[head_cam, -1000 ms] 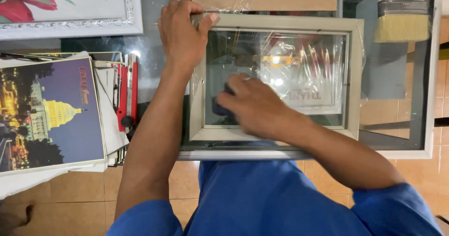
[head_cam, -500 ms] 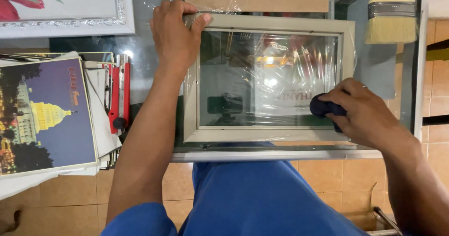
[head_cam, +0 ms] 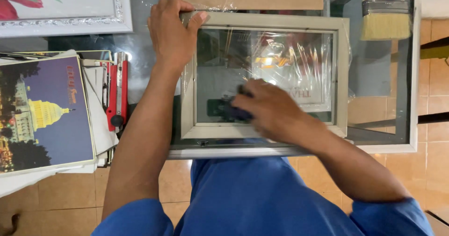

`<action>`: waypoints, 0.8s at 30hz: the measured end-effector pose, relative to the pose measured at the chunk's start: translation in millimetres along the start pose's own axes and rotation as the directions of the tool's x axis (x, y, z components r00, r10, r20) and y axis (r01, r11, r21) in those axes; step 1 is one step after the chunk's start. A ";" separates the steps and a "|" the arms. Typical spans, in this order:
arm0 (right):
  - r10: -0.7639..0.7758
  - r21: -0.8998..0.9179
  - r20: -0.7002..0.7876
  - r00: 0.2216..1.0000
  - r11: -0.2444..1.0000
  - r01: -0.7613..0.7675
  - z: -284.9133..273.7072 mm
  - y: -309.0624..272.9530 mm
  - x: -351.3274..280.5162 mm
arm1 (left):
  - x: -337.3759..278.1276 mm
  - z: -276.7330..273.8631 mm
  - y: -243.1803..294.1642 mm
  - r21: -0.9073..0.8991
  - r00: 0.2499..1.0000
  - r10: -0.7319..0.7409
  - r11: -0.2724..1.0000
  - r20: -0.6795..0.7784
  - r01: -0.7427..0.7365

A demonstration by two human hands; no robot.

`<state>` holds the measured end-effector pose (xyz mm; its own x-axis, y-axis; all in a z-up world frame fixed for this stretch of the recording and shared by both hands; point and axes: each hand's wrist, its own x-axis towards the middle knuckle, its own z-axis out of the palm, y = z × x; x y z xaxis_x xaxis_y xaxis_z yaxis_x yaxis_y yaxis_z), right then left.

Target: Clean the glass and frame of a picture frame using a large brush and a cloth.

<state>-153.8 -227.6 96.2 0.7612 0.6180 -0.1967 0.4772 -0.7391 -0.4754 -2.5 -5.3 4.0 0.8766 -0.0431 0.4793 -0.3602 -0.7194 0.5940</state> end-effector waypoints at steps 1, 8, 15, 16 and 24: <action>0.191 -0.028 0.079 0.978 0.982 -0.189 -12.0 14.3 -20.5 | 0.5 0.0 -0.2 0.005 1.000 -0.008 1.000 0.006 0.008; 0.556 -0.127 -0.047 0.830 0.821 -0.557 -32.2 73.8 -105.4 | 0.5 -0.6 2.5 0.029 0.996 -0.084 0.996 0.031 0.083; 0.184 -0.052 0.075 0.980 0.982 -0.180 2.3 -6.5 46.6 | 2.3 -1.2 0.0 0.023 0.995 -0.083 0.996 0.048 0.082; 0.004 -0.068 -0.052 0.999 0.998 -0.008 9.0 -13.8 60.7 | 2.1 -0.4 0.4 0.031 0.995 -0.088 0.996 0.052 0.086; 0.188 -0.031 -0.021 0.982 0.982 -0.188 -15.6 45.6 -17.3 | 2.0 -4.6 4.5 0.015 0.997 -0.042 0.999 0.065 0.041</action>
<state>-138.4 -276.1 91.3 0.8464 0.4624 -0.2642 0.3387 -0.8502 -0.4030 -3.9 -5.4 10.5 0.9099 -0.0580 0.4107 -0.3189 -0.7307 0.6036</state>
